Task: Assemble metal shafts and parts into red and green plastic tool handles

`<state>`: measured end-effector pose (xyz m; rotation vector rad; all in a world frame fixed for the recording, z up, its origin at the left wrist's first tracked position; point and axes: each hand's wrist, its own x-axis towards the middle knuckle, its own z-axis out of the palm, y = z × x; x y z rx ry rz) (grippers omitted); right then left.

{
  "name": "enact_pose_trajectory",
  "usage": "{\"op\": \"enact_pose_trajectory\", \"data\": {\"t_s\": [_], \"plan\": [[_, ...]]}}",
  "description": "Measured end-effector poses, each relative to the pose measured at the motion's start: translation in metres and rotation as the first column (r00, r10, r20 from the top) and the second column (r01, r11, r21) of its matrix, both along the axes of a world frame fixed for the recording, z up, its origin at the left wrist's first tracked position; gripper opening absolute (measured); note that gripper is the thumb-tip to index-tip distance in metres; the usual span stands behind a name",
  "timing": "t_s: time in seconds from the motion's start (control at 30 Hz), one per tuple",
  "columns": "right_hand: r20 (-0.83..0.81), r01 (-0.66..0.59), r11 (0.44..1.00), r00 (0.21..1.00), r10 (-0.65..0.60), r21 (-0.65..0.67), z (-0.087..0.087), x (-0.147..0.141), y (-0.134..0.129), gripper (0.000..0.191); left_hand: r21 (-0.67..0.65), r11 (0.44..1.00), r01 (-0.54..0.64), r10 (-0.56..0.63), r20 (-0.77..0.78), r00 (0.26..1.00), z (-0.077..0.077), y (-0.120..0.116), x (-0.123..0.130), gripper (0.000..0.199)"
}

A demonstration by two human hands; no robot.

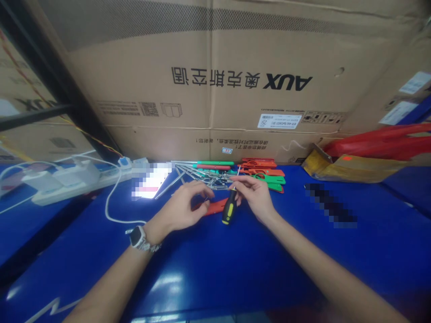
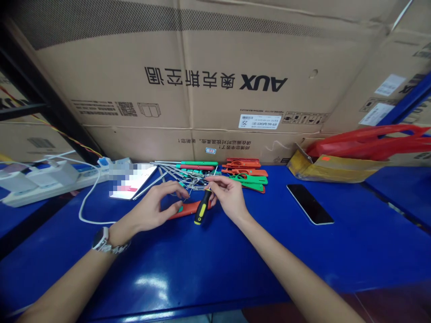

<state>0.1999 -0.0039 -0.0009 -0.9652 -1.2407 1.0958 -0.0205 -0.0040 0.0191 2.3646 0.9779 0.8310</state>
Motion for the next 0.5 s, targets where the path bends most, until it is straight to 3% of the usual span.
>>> {"op": "enact_pose_trajectory", "data": {"t_s": [0.1, 0.23, 0.33, 0.4, 0.43, 0.5], "plan": [[-0.068, 0.052, 0.999, 0.996, -0.053, -0.009, 0.004, -0.013, 0.008, 0.026, -0.216, 0.976, 0.021, -0.005, 0.076, 0.997, 0.001, -0.005, 0.008, 0.021], [0.006, -0.009, 1.000, 1.000, 0.009, -0.005, 0.005, -0.031, 0.013, 0.026, -0.372, 0.923, -0.094, 0.165, 0.163, 0.973, -0.006, -0.003, 0.013, 0.036], [0.238, -0.162, 0.974, 0.964, 0.123, 0.156, 0.004, -0.036, 0.012, 0.040, -0.512, 0.853, -0.100, 0.285, 0.299, 0.911, -0.008, 0.002, 0.012, 0.041], [0.464, -0.271, 0.910, 0.880, 0.102, 0.314, 0.006, -0.034, 0.011, 0.048, -0.555, 0.831, -0.035, 0.277, 0.357, 0.892, -0.005, 0.002, 0.012, 0.043], [0.551, -0.304, 0.874, 0.833, 0.051, 0.378, 0.007, -0.032, 0.010, 0.045, -0.548, 0.836, -0.011, 0.260, 0.378, 0.889, -0.003, 0.003, 0.011, 0.044], [0.611, -0.287, 0.834, 0.788, -0.075, 0.472, 0.010, -0.029, 0.010, 0.019, -0.491, 0.870, -0.037, 0.270, 0.412, 0.871, 0.002, 0.004, 0.009, 0.046]]}}
